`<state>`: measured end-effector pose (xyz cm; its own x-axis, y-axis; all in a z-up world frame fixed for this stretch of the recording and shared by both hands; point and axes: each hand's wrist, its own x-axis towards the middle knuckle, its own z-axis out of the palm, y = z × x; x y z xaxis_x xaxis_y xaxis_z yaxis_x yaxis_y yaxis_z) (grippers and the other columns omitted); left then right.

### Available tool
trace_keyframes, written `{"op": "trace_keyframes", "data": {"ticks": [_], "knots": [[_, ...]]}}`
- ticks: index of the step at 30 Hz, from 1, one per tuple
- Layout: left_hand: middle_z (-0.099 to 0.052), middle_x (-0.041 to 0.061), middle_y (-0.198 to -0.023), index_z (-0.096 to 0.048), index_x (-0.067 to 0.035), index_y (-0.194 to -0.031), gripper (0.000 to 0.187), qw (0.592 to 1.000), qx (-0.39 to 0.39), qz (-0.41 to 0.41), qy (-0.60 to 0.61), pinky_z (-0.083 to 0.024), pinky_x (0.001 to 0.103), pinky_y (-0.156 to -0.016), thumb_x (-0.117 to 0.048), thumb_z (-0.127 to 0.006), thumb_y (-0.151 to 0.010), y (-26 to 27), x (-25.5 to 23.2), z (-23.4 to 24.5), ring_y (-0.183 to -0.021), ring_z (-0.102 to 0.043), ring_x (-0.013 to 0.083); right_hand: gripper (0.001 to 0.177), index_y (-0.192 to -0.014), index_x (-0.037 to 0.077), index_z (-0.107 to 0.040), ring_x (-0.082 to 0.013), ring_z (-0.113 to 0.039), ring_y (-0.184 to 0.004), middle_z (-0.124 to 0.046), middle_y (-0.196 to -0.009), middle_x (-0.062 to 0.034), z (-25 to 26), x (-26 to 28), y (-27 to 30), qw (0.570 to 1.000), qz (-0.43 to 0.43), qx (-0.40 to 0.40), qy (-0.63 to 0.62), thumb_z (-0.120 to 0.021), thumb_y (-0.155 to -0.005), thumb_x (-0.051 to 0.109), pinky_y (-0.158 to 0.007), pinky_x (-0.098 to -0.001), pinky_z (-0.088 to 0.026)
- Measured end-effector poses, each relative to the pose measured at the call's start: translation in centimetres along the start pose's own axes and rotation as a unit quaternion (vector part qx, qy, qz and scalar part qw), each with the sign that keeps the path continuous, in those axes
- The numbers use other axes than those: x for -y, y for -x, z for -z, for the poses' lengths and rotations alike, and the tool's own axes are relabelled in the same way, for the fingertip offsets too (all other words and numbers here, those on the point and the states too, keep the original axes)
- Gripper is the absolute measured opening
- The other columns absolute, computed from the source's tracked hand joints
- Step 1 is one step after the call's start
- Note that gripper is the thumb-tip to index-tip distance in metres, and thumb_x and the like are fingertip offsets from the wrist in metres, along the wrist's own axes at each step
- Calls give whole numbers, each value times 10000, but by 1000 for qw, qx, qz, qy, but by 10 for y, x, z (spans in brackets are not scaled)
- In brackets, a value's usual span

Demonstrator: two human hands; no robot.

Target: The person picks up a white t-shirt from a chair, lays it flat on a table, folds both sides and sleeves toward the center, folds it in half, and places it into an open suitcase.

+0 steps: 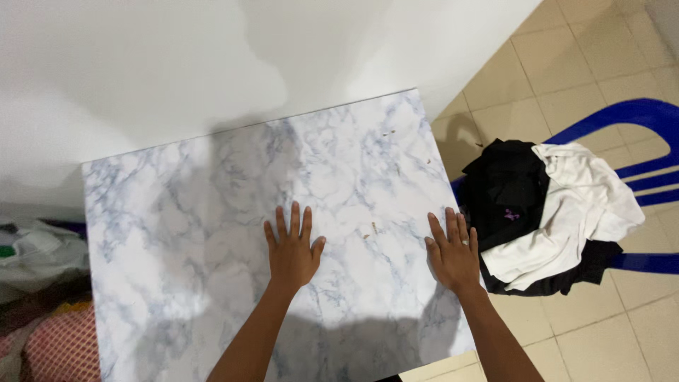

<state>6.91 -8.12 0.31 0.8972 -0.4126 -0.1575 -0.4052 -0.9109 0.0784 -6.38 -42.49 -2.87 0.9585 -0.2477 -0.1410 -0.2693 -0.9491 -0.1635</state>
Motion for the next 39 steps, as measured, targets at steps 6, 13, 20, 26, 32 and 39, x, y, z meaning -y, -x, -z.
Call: {"op": "trace_keyframes", "data": {"ticks": [6, 13, 20, 26, 32, 39], "knots": [[-157, 176, -1688, -275, -88, -1597, 733, 993, -74, -84, 26, -72, 643, -1204, -519, -408, -1020, -39, -30, -16, -1530, -92, 453, 596, -1592, 344, -257, -285, -65, -1566, -116, -1711, -88, 7, 1, -1, 999, -47, 14, 3, -197, -1037, 550, -1239, -523, -21], [-189, 159, -1684, -303, -166, -1600, 653, 969, -90, -231, 26, -56, 590, -1248, -487, -371, -1036, -72, -99, -18, -1554, -90, 431, 693, -1640, 220, -220, -337, -105, -1553, -188, -1676, -190, 4, -34, 0, 991, -127, 3, -48, -212, -1045, 574, -1227, -529, -11], [-217, 126, -1669, -271, -194, -1601, 663, 935, -20, -354, 13, -26, 562, -1239, -515, -327, -1024, -137, -215, -29, -1551, -87, 364, 771, -1641, 136, -111, -297, -130, -1570, -251, -1671, -135, 5, -120, 5, 965, -234, 10, -120, -236, -1032, 593, -1255, -496, -2], [-312, 128, -1638, -282, -200, -1600, 658, 903, -6, -427, 41, -69, 580, -1237, -525, -341, -1030, -181, -327, -43, -1534, -172, 340, 817, -1655, 97, -87, -275, -133, -1593, -390, -1603, -123, 2, -200, 1, 939, -314, 90, -106, -271, -1034, 594, -1295, -482, -19], [-365, 144, -1607, -277, -229, -1608, 656, 871, 42, -490, 14, -105, 596, -1216, -519, -366, -1027, -210, -409, -63, -1513, -250, 359, 796, -1625, 51, -95, -284, -111, -1582, -306, -1640, -133, -32, -272, -22, 930, -334, 127, -90, -279, -1038, 557, -1259, -498, -41], [-546, 168, -1462, -346, -147, -1579, 635, 882, 79, -464, 15, -277, 594, -1153, -432, -471, -1025, -272, -462, -116, -1401, -437, 358, 708, -1594, 55, -251, -328, -208, -1536, -291, -1655, -166, -75, -364, -60, 946, -321, 29, -43, -364, -1029, 467, -1230, -554, -97]]}}
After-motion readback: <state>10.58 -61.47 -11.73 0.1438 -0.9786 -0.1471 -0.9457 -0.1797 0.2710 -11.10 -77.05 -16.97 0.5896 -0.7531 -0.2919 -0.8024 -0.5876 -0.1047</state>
